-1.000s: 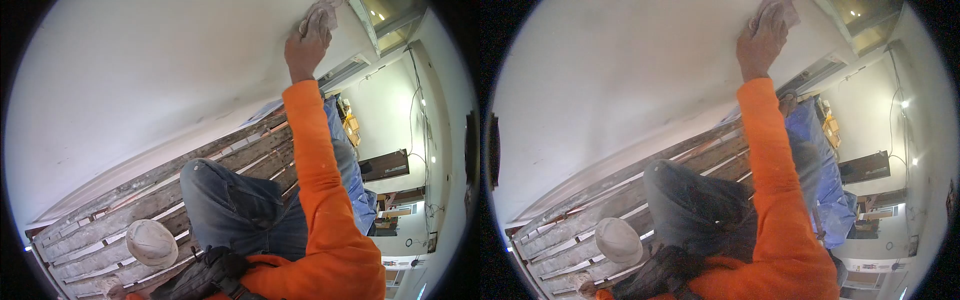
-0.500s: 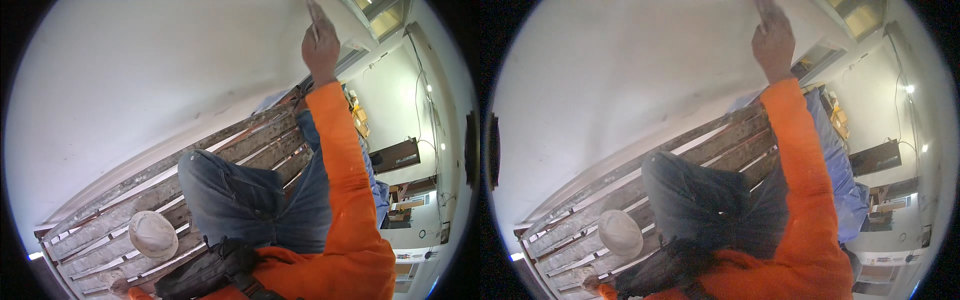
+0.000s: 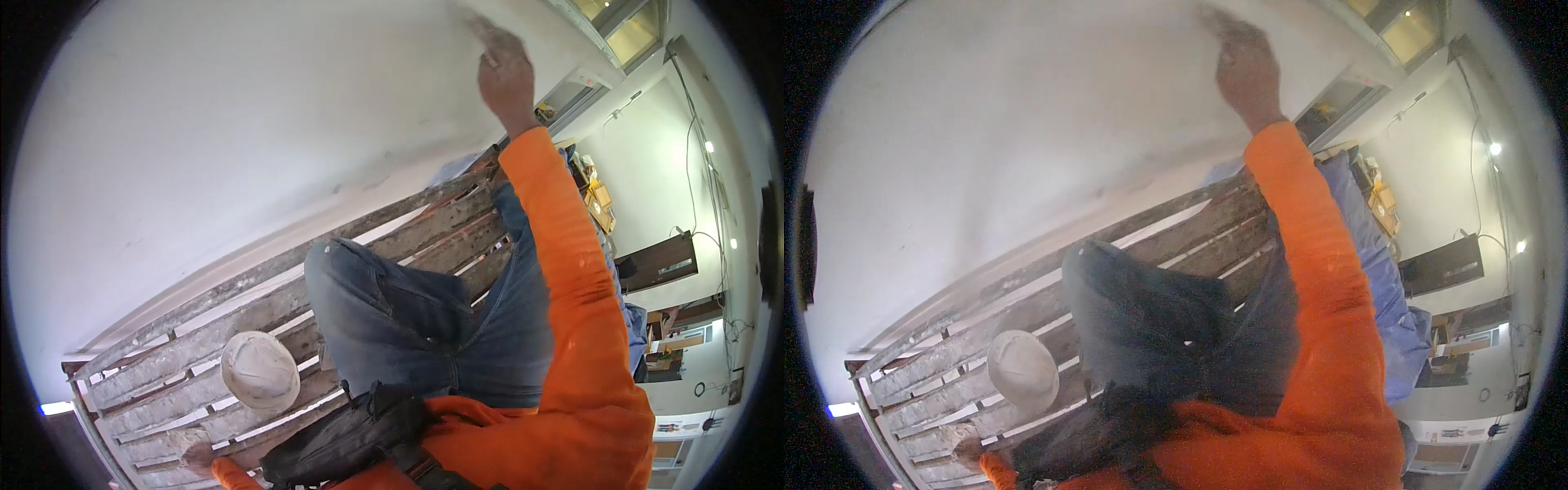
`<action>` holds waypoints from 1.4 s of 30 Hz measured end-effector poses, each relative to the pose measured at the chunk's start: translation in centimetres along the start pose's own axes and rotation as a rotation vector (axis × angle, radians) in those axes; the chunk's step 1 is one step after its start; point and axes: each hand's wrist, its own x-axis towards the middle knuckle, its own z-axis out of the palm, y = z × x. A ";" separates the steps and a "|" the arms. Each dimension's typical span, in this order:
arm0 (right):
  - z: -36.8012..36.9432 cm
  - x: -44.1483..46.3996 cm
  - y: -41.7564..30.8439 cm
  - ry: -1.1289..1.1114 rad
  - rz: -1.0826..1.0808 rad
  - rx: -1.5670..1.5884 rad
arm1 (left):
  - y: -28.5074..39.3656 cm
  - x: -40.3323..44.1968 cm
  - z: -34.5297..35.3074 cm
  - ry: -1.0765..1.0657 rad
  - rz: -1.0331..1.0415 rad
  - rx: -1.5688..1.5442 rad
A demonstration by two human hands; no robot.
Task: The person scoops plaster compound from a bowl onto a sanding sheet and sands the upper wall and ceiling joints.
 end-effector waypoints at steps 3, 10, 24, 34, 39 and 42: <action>-0.8 0.6 1.5 0.278 0.032 -0.196 | -1.3 0.7 1.3 0.008 0.018 0.135; 1.4 2.5 3.4 0.463 0.282 -0.074 | -1.2 0.6 1.7 0.022 -0.039 0.056; 3.2 1.9 4.1 0.358 -0.034 -0.287 | 0.5 -0.1 0.1 0.055 -0.157 -0.114; 7.2 4.8 2.1 0.546 0.030 -0.166 | 3.2 -1.0 -0.7 -0.009 -0.193 0.121; 4.8 3.2 3.3 0.273 -0.082 -0.401 | 3.1 -0.6 -0.8 0.001 -0.192 0.102; 2.3 -0.7 3.5 0.041 0.012 -0.271 | 3.4 -0.3 -0.6 0.001 -0.184 0.081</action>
